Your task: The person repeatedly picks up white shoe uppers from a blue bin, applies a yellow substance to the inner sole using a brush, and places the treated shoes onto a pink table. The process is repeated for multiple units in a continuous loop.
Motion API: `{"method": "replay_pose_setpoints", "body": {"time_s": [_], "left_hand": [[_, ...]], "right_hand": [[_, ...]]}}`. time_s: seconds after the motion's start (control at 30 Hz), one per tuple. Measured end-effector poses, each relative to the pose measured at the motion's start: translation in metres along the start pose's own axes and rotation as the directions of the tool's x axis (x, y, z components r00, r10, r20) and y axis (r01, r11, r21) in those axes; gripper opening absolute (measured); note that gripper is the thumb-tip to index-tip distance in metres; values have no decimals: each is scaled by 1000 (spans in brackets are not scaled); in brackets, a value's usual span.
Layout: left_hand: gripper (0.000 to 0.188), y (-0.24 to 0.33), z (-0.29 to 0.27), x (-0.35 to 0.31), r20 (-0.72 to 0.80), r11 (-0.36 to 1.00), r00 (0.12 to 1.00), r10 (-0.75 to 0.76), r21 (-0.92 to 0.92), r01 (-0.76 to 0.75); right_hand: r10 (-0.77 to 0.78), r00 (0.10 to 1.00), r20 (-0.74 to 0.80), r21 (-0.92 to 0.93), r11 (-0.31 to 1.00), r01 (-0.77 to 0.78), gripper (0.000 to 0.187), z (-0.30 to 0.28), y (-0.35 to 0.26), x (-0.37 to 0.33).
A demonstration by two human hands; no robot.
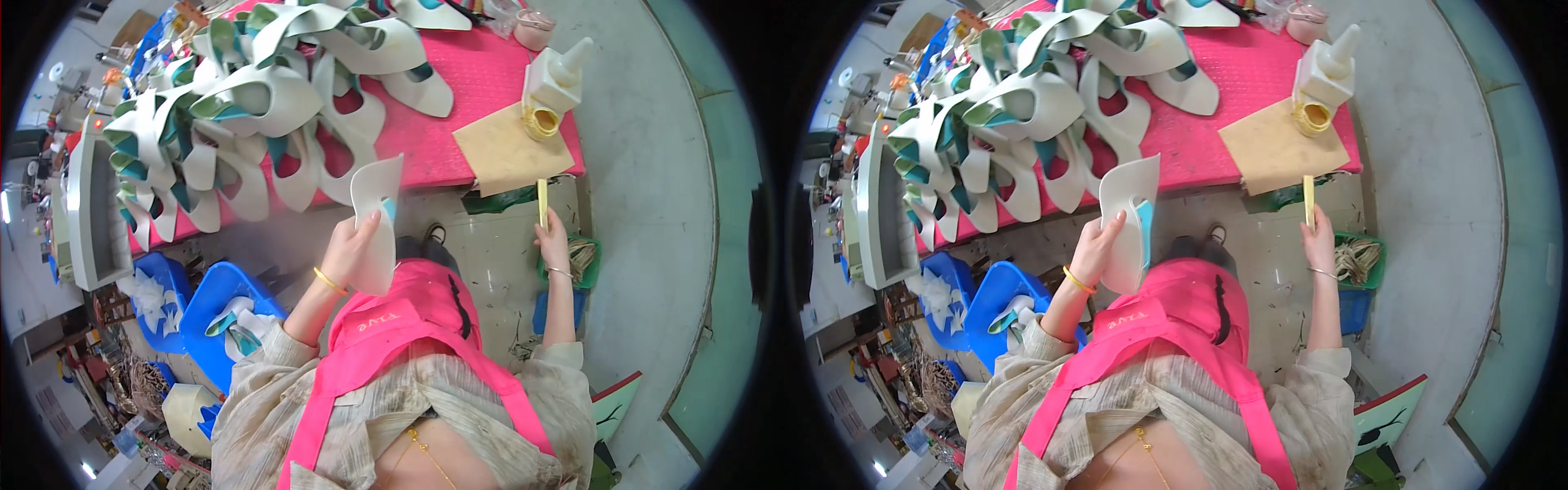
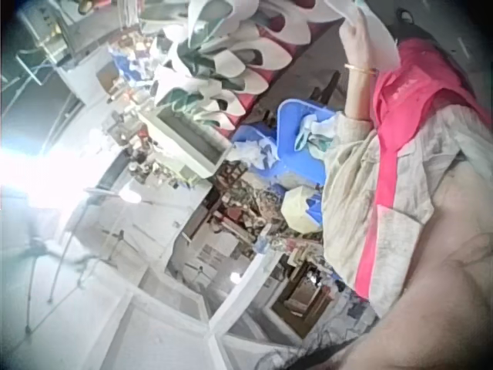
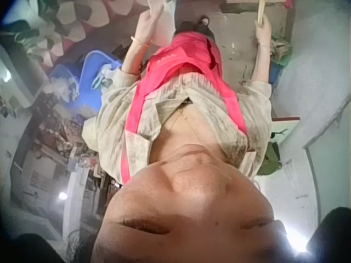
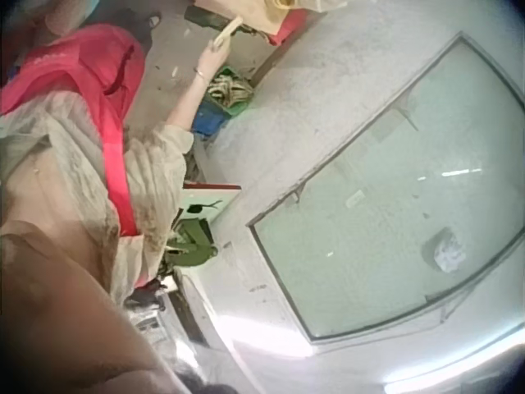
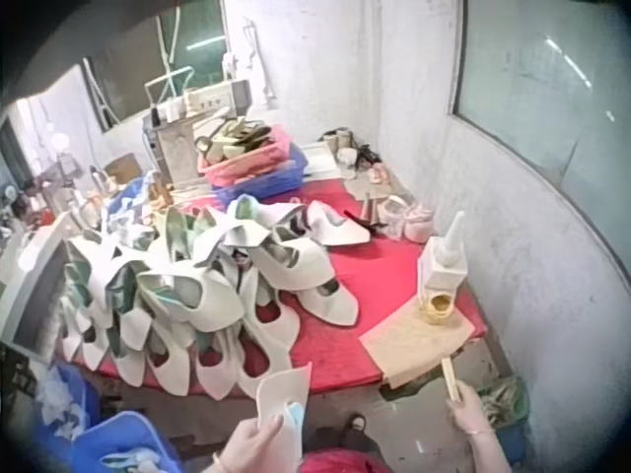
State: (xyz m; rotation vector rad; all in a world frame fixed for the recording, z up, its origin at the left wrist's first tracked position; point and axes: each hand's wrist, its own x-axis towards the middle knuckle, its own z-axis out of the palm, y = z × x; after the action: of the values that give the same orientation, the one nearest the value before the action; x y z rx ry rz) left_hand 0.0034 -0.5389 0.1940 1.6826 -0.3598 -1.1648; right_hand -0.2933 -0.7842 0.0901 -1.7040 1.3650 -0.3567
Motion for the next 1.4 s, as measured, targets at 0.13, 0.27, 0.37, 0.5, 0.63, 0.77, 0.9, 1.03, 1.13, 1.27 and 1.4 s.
{"method": "replay_pose_setpoints", "body": {"time_s": [0.13, 0.27, 0.37, 0.5, 0.63, 0.77, 0.9, 1.03, 1.13, 1.27, 1.4], "left_hand": [[35, 4, 25, 26, -47, 935, 997, 57, 354, -37], [23, 22, 50, 47, -229, 682, 922, 314, 729, -51], [33, 19, 55, 61, -246, 819, 946, 210, 573, -33], [29, 17, 63, 75, -177, 975, 981, 78, 220, -38], [25, 18, 77, 90, -159, 919, 980, -119, -390, 48], [25, -33, 81, 132, 33, 593, 957, -287, -778, 205], [24, -31, 86, 135, 144, 338, 928, -344, -903, 266], [26, -59, 87, 142, 46, 281, 854, -519, -934, 221], [30, -69, 84, 132, 95, 250, 856, -508, -935, 252], [30, -80, 76, 124, 171, 285, 870, -462, -901, 328], [28, -75, 71, 127, 126, 260, 860, -494, -923, 285]], "right_hand": [[-387, 920, -59, -499, 810, 309, 50, -40, -23, 77], [-230, 967, -107, -682, 725, 97, 38, -41, -58, 148], [-153, 987, -49, -740, 669, 67, 31, -35, -69, 175], [-316, 947, -54, -757, 632, 168, 22, -27, -54, 195], [-306, 952, -1, -683, 696, 223, 19, -51, -64, 180], [-362, 931, -52, -711, 668, 220, 21, -52, -64, 180], [-422, 904, -75, -697, 670, 255, 23, -52, -47, 176], [-378, 920, 101, -517, 770, 373, 25, -57, -36, 150], [-287, 939, 190, -121, 942, 313, 29, -24, -46, 137], [-377, 872, 312, -46, 911, 410, 27, 67, -92, 112], [-371, 869, 328, -452, 746, 489, 20, 122, -104, 97]]}}
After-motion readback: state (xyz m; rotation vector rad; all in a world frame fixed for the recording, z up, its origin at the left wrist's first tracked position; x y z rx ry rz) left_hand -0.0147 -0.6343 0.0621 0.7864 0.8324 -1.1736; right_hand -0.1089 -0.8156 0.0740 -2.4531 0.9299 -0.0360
